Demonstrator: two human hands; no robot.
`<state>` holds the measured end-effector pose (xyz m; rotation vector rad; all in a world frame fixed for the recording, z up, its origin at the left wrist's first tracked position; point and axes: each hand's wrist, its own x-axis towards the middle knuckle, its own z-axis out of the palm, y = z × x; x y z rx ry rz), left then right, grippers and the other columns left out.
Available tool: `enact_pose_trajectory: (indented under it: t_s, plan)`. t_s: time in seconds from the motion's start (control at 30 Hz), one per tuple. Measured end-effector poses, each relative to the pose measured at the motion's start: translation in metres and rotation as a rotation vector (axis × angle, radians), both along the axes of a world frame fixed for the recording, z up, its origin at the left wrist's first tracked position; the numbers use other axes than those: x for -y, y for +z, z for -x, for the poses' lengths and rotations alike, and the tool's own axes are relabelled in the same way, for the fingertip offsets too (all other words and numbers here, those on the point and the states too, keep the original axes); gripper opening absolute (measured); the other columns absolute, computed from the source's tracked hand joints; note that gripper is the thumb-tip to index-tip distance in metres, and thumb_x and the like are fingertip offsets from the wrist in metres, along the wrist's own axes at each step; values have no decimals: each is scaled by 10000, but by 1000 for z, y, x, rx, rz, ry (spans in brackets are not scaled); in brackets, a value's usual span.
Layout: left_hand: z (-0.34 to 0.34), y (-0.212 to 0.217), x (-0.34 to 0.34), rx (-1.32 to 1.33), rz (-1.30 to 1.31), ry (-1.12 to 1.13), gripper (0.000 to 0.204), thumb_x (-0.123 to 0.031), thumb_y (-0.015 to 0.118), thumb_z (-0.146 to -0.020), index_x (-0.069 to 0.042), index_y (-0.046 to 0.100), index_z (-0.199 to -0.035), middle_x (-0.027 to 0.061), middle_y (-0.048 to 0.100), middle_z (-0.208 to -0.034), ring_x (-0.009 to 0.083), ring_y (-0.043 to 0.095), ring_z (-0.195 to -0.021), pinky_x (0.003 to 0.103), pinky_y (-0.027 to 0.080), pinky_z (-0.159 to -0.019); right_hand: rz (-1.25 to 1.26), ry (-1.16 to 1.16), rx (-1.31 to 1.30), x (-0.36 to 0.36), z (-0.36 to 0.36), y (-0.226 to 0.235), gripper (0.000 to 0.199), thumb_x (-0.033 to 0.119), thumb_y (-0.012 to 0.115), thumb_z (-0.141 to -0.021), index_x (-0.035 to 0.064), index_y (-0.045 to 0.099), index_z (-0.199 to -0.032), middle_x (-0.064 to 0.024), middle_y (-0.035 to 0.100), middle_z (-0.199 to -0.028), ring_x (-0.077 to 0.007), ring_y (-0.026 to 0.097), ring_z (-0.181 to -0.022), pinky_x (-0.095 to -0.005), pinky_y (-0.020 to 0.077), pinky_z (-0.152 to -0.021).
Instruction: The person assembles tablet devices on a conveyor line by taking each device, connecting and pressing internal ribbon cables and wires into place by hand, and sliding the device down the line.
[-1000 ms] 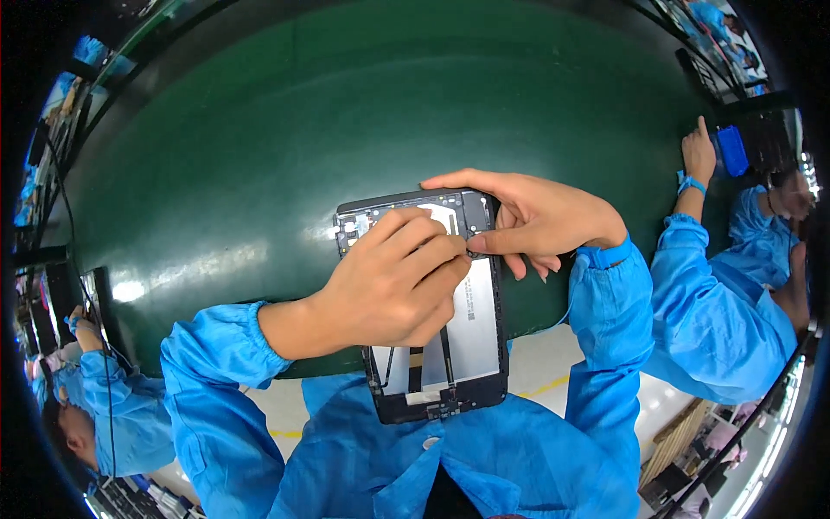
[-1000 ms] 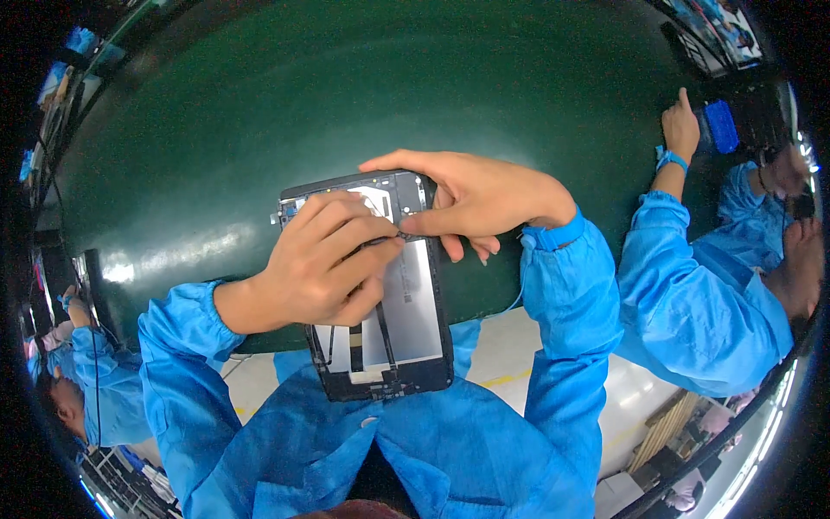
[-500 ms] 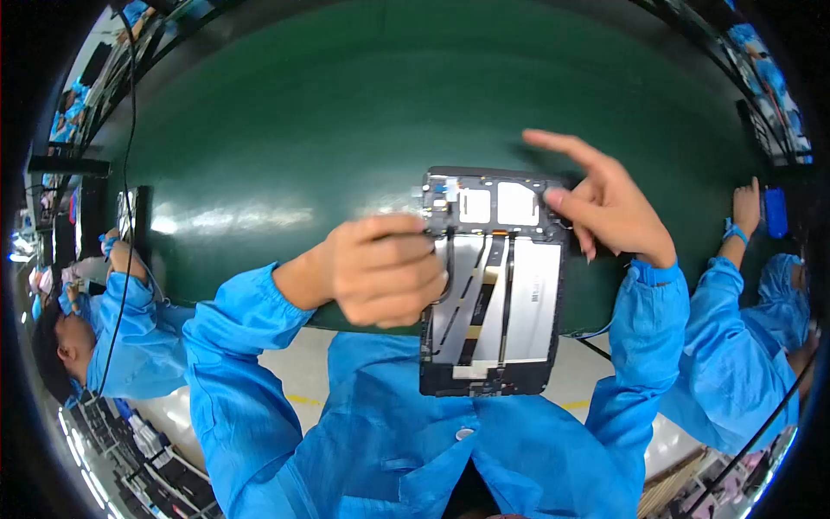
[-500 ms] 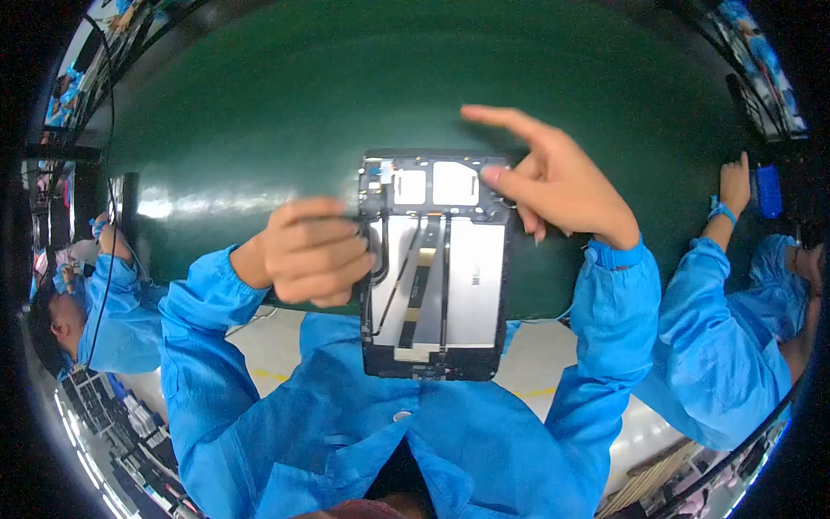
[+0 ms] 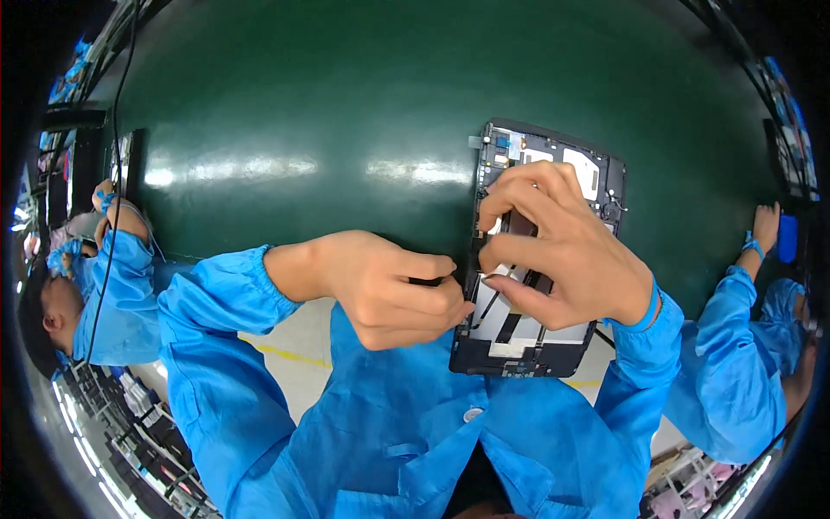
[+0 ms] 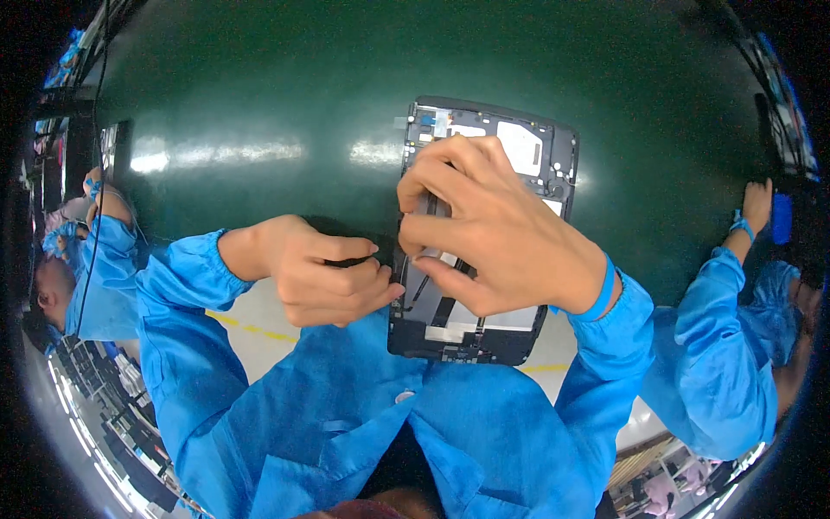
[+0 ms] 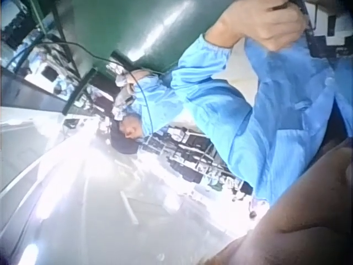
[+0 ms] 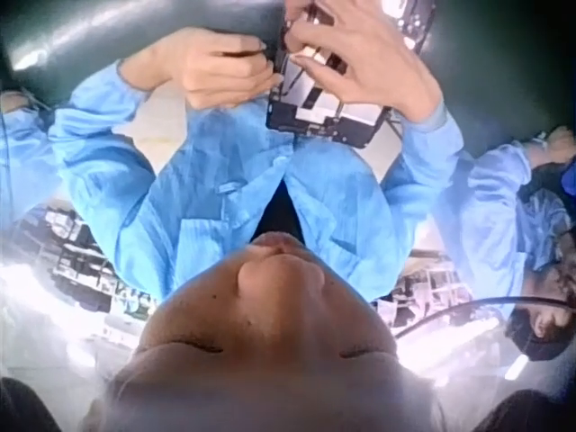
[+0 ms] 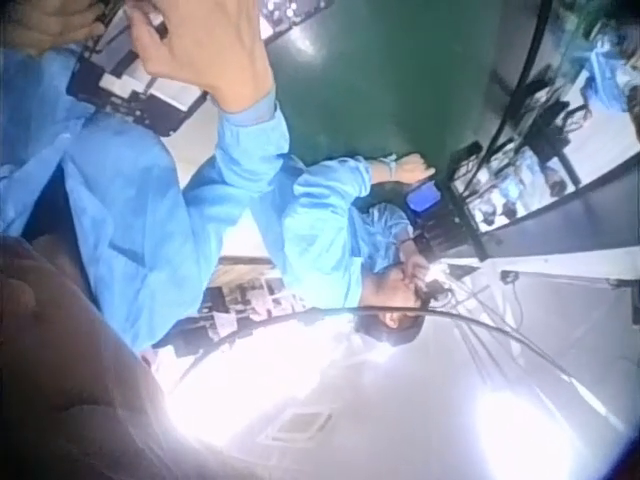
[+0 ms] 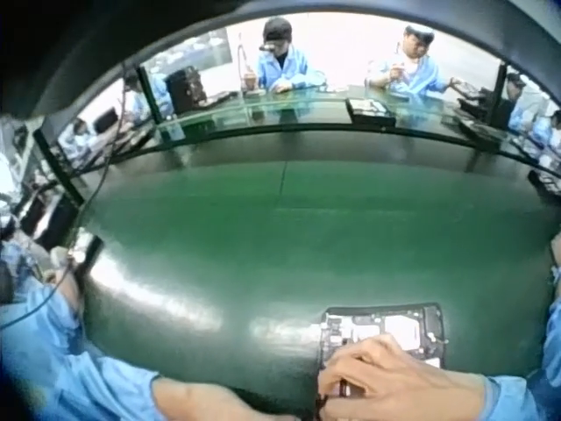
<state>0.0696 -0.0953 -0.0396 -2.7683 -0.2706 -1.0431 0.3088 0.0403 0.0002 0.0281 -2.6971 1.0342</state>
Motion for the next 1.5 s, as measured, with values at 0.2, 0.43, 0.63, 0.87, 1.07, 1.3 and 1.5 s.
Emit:
enact_pose_trajectory:
  t_s: [0.2, 0.43, 0.63, 0.87, 1.07, 1.3, 1.5]
  plan:
    - [-3, 1, 0, 16, -4, -6, 216, -192, 711, -839, 16, 771, -838, 130, 732, -874, 262, 700, -847, 435, 584, -789, 12, 13, 16, 1, -2, 0, 227, 181, 839, -806, 126, 718, -990, -77, 608, -1200, -350, 547, -1270, -522, 405, -1042]
    - [-1, 3, 3, 7, 7, 24, 241, -202, 680, -890, 16, 770, -841, 134, 749, -902, 263, 701, -830, 425, 581, -763, 20, 39, -25, 2, -6, -3, 182, 168, 825, -817, 103, 711, -942, -85, 606, -1198, -339, 549, -1278, -517, 405, -1059]
    - [0, 3, 1, -11, -11, 16, 208, -168, 688, -861, 16, 786, -857, 130, 748, -897, 249, 703, -831, 421, 585, -763, -127, -26, -3, 14, -4, -5, 238, 108, 819, -753, 41, 686, -939, -103, 616, -1226, -339, 553, -1296, -520, 423, -1119]
    - [-1, 7, -2, -33, -16, -5, 211, -163, 695, -842, 17, 798, -879, 126, 734, -868, 251, 712, -836, 424, 611, -794, -119, -57, -129, 15, -5, -10, 290, 73, 793, -743, 50, 665, -1002, -90, 642, -1149, -323, 593, -1237, -506, 449, -1131]
    - [0, 6, 2, -54, -10, 5, 220, -151, 692, -849, 31, 801, -904, 143, 748, -883, 250, 723, -842, 411, 630, -803, -78, -86, -120, 14, -8, -11, 310, -59, 759, -690, 101, 636, -925, -60, 588, -961, -317, 600, -1065, -541, 465, -1189]
    - [0, 9, -3, -79, 6, -10, 216, -145, 683, -871, 28, 805, -912, 134, 748, -890, 249, 723, -846, 404, 631, -795, -163, -140, -128, 13, -6, -15, 295, -54, 762, -697, 79, 633, -926, -71, 562, -946, -316, 589, -1054, -553, 457, -1213]
    - [-3, 15, -8, -122, 25, -47, 200, -157, 680, -886, 9, 790, -906, 112, 737, -904, 256, 716, -854, 417, 620, -781, -207, -176, -150, 11, -6, -16, 274, -35, 768, -730, 66, 647, -954, -74, 553, -959, -305, 591, -1062, -557, 463, -1212]
